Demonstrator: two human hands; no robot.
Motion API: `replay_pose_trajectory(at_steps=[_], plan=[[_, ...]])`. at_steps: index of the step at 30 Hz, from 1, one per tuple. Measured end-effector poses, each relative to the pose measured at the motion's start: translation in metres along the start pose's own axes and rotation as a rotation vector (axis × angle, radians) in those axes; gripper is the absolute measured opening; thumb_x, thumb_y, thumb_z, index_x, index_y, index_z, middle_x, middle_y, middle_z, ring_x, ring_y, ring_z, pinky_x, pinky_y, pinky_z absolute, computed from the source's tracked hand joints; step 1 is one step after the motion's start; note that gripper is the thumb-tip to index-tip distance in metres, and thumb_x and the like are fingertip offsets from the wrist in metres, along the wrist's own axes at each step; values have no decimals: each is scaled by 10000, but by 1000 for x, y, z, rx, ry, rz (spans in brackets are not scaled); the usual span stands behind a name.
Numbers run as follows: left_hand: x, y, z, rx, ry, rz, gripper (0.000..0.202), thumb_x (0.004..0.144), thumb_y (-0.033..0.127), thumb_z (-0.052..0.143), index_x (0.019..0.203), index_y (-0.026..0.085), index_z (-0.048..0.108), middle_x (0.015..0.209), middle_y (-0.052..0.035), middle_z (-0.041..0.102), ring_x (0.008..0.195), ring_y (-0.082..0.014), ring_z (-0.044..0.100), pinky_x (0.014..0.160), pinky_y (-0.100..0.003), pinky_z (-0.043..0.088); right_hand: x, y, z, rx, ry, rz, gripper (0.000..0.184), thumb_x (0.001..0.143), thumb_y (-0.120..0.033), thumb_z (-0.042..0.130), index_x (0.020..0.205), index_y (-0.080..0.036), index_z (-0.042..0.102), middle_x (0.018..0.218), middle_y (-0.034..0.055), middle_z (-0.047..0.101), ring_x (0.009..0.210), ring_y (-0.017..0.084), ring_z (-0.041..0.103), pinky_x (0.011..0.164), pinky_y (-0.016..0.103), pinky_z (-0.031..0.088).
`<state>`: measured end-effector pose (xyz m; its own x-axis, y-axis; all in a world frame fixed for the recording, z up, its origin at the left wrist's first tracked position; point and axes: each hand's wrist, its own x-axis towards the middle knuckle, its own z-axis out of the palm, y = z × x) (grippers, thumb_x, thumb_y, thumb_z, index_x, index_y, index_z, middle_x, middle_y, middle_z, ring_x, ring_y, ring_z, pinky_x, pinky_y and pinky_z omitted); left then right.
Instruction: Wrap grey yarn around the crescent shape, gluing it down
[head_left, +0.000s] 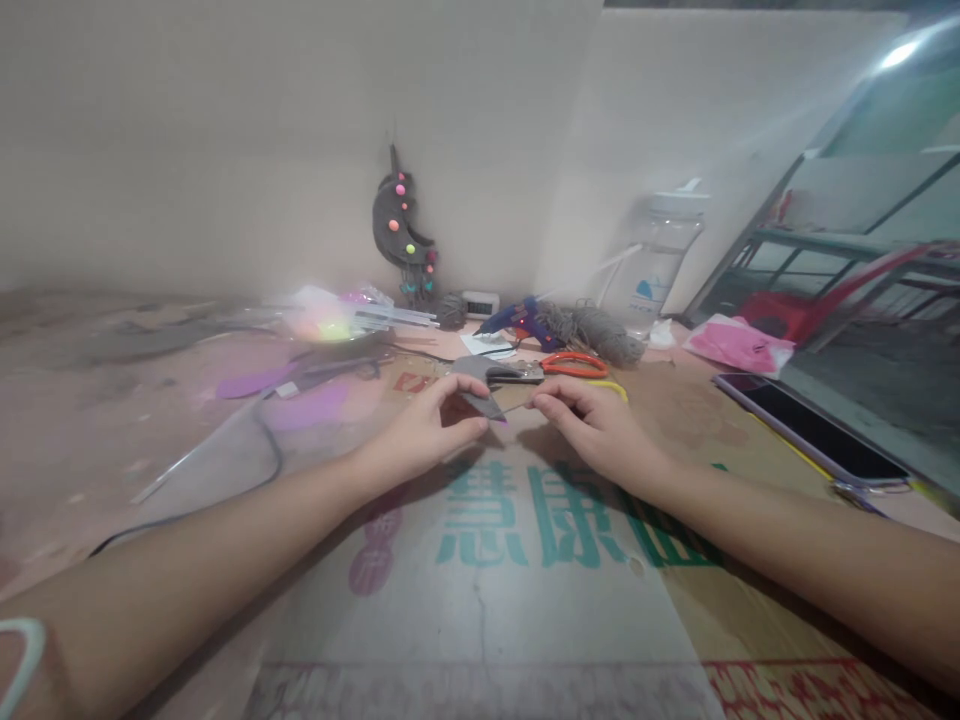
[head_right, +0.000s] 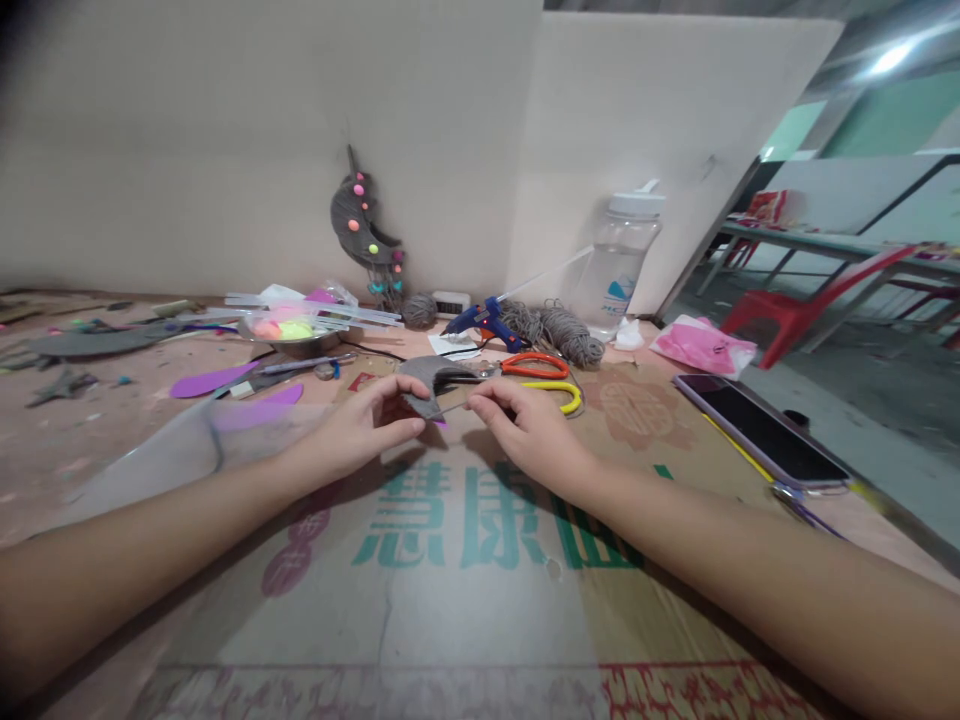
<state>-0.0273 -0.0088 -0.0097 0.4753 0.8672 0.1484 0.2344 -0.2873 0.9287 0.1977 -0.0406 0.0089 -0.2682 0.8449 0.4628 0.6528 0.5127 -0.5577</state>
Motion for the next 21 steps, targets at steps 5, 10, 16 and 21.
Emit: replay_pose_trajectory(at_steps=[5,10,16,21], plan=[[1,-4,-2,-10,-20,40,333,832,351,654,1106,207,532,997,-31,626,872,-174,630,750,-293,491,-1,-1,1,24,-10,37,216,939,-317,506,838,-185,644,651,-22,564,567,118,474,547,244,347],[3,-9,-4,-6,22,77,357,843,425,643,1093,188,548,998,-51,616,880,-177,608,764,-294,476,-1,-2,-1,-4,-45,-12,217,920,-304,522,783,-185,641,621,-20,576,539,113,467,528,242,341],[4,-2,-3,-68,100,56,263,798,348,672,961,189,541,906,-2,580,823,-150,571,743,-265,442,-3,6,-1,-52,-103,-69,217,927,-296,524,844,-184,690,692,5,662,596,132,542,565,251,379],[3,1,-3,-80,113,57,245,784,333,671,937,188,544,883,10,563,788,-138,551,723,-256,433,0,13,3,-84,-147,-100,224,934,-288,527,875,-185,717,805,48,718,733,178,612,692,309,460]])
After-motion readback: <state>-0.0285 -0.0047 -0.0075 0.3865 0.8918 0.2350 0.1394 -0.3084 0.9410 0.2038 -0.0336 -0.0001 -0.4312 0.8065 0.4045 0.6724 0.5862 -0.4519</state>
